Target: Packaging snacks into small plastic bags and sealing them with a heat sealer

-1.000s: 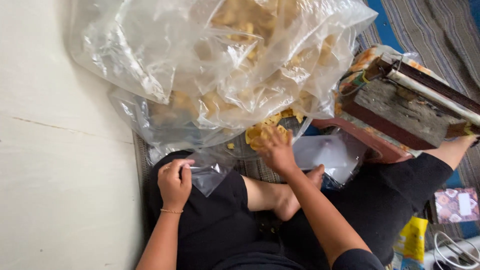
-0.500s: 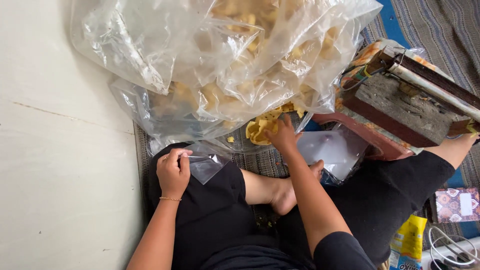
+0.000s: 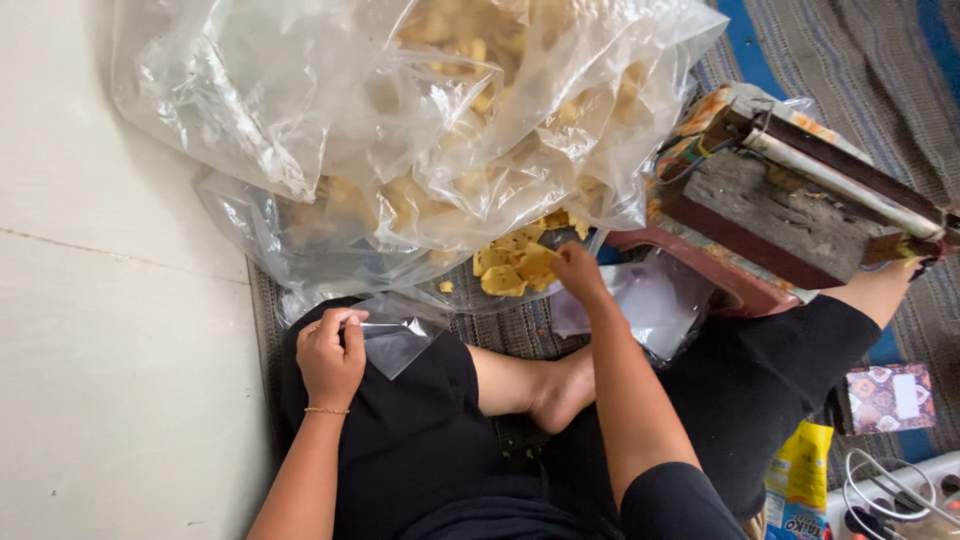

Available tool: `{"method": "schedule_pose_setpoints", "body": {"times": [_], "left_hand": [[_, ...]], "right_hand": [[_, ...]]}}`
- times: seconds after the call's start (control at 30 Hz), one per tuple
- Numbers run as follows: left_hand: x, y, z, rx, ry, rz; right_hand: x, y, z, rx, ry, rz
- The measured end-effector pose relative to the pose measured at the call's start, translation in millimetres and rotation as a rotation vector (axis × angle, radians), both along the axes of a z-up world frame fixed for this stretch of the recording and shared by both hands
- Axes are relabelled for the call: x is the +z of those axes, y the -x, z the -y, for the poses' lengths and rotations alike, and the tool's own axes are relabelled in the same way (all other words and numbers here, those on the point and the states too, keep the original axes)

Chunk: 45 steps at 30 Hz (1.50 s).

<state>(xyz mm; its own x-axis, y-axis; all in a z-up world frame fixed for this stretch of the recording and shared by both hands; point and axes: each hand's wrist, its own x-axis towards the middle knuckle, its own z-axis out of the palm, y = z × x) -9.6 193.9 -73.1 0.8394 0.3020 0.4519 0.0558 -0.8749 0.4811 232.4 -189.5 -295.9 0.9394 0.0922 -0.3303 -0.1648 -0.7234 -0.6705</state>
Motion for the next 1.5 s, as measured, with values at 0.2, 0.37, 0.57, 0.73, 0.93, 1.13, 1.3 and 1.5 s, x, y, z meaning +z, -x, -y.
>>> {"method": "schedule_pose_setpoints", "body": {"times": [0.2, 0.37, 0.57, 0.73, 0.93, 1.13, 1.3, 1.5], "left_hand": [[-0.2, -3.3, 0.1, -0.006, -0.012, 0.055], [-16.8, -0.1, -7.7, -0.001, -0.025, 0.091], [-14.1, -0.4, -1.9, 0.039, 0.209, 0.102], [35.9, -10.3, 72.0, -0.144, 0.779, 0.15], [92.3, -19.3, 173.2, -0.543, 0.785, -0.057], [78.9, -34.5, 247.7, -0.94, 0.514, -0.129], [99.4, -31.8, 263.9, -0.938, 0.38, -0.212], [97.1, -29.6, 260.8, -0.889, 0.328, -0.184]], "right_hand": [[66.6, 33.1, -19.3, 0.02, 0.086, 0.018], [117.3, 55.3, -18.8, -0.157, -0.082, 0.17], [144.3, 88.5, 8.8, -0.165, -0.427, 0.263], [218.6, 176.4, 78.9, -0.26, -0.254, 0.473], [192.8, 246.3, 214.7, -0.673, -0.501, 0.837], [257.6, 262.5, 152.7, -0.575, -0.86, 0.545], [325.2, 251.9, 117.8, -0.264, -0.653, 0.475], [343.0, 240.1, 97.0, 0.073, 0.222, 0.698]]}}
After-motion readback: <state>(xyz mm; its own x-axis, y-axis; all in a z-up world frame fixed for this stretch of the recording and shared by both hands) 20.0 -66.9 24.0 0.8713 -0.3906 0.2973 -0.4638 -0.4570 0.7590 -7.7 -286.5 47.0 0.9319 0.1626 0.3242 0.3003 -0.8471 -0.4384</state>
